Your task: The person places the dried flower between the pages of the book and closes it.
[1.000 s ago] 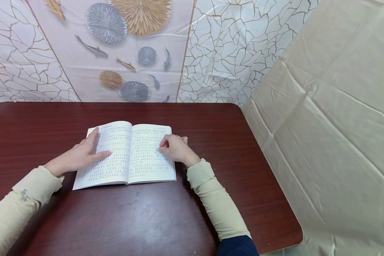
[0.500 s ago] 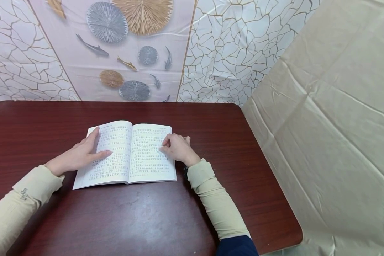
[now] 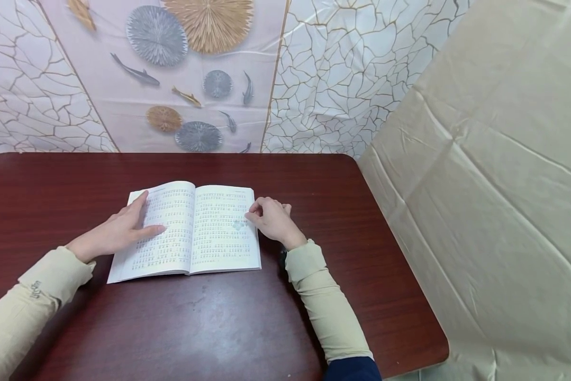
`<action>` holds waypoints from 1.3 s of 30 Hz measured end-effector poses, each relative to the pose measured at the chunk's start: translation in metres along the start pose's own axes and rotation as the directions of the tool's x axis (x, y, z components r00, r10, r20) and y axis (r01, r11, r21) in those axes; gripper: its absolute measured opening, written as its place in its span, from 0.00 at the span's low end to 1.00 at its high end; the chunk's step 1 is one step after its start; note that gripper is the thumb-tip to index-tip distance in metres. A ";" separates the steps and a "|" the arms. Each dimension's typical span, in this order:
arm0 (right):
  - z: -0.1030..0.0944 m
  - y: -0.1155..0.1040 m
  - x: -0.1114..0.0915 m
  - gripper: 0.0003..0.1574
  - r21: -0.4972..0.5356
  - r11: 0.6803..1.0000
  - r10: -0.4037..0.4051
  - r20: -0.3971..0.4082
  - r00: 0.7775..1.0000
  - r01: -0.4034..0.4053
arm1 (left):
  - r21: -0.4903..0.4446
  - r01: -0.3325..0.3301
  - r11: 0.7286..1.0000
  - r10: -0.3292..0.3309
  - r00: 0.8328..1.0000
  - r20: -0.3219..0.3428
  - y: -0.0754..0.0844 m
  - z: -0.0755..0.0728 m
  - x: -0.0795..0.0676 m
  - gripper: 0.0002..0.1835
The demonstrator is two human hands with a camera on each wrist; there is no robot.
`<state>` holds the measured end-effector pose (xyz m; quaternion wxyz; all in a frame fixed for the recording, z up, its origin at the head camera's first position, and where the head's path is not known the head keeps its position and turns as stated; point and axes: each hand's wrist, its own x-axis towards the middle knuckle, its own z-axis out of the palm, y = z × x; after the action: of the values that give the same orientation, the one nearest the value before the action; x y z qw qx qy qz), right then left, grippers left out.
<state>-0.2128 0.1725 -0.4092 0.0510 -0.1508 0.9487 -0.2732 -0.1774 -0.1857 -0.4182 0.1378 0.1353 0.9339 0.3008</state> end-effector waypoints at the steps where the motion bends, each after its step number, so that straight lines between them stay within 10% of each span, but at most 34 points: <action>1: -0.001 0.001 -0.001 0.08 0.007 1.000 0.006 -0.007 1.000 -0.006 | 0.002 0.000 1.000 0.000 1.000 0.000 0.000 0.000 0.000 0.59; 39: -0.006 0.011 -0.003 0.43 0.024 0.994 0.105 -0.080 0.991 -0.103 | 0.015 -0.016 1.000 0.016 0.999 -0.045 0.002 0.003 0.001 0.57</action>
<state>-0.2135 0.1849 -0.4101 0.0280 -0.0892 0.9538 -0.2856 -0.1768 -0.1829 -0.4194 0.1133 0.1369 0.9379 0.2981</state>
